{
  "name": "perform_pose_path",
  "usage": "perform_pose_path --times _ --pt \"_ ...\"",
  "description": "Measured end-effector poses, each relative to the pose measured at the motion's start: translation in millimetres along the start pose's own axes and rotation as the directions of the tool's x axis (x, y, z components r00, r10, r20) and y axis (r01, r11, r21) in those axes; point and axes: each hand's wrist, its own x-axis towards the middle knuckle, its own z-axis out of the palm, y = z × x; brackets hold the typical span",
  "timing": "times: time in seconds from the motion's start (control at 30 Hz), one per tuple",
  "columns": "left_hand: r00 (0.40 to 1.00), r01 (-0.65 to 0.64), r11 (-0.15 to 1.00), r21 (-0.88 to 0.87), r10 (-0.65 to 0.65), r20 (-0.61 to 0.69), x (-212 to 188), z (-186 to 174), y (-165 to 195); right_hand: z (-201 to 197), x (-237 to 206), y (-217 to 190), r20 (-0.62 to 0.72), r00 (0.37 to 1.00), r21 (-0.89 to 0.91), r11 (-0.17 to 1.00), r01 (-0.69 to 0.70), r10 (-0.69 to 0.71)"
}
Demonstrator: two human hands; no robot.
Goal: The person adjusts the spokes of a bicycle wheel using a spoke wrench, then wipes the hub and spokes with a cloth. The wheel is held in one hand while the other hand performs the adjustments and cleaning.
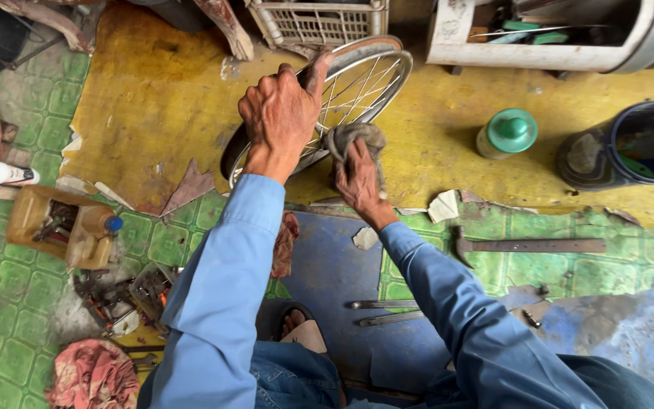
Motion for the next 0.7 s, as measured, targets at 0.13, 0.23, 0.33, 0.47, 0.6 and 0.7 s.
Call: perform_pose_path --times 0.13,0.23,0.33,0.47,0.6,0.7 --pt "0.940 0.211 0.974 -0.087 -0.177 0.292 7.3 -7.4 -3.4 30.1 4.4 30.2 0.096 0.906 -0.120 0.908 -0.401 0.412" --pt "0.974 0.196 0.980 -0.025 -0.191 0.119 9.7 -11.6 -5.4 41.2 6.5 40.3 0.254 0.696 0.468 0.545 -0.696 0.671" --pt "0.973 0.228 0.973 -0.044 -0.226 0.039 13.1 -18.3 -14.4 43.7 10.2 42.1 0.478 0.596 0.753 0.048 -0.656 0.645" --pt "0.936 0.319 0.946 -0.056 -0.305 0.177 12.9 -19.6 -17.8 41.2 15.5 33.3 0.699 0.426 0.678 -0.341 -0.651 0.575" --pt "0.939 0.312 0.948 -0.062 -0.297 0.176 8.3 -13.1 -9.4 37.1 17.1 20.6 0.741 0.383 0.653 -0.460 -0.602 0.551" --pt "0.937 0.314 0.946 -0.086 -0.294 0.191 9.3 -12.0 -9.4 31.9 13.8 18.5 0.785 0.397 0.617 -0.542 -0.570 0.476"
